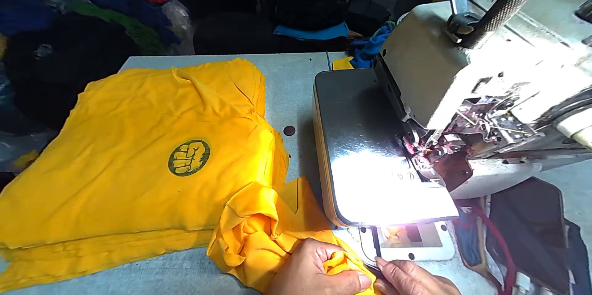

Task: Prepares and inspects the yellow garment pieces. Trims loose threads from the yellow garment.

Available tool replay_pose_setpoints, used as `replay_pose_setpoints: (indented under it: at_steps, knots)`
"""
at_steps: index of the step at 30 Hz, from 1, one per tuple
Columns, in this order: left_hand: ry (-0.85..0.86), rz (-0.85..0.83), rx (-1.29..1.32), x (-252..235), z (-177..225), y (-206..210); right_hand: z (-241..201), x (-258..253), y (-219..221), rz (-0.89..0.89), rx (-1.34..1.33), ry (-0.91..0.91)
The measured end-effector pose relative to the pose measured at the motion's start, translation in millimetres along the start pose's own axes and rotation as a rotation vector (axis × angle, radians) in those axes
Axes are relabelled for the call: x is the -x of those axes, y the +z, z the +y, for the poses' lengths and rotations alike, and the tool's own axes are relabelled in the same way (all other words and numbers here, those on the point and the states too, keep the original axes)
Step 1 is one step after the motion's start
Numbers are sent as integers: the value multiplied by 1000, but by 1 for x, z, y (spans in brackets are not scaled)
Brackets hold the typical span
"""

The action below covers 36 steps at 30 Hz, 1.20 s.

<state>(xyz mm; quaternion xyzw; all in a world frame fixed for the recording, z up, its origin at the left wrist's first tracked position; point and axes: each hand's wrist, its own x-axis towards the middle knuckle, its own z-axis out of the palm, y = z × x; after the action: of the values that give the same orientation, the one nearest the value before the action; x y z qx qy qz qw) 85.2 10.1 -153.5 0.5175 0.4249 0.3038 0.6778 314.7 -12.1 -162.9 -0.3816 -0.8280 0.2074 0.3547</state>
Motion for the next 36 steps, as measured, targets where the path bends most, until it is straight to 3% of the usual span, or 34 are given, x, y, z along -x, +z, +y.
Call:
replay_pose_setpoints:
  at_steps: [5, 36]
  knots:
    - [51, 14, 59, -1, 1, 2, 1, 0, -7, -8, -130, 94]
    - [90, 28, 39, -1, -3, 0, -1, -6, -7, -40, -68, 67]
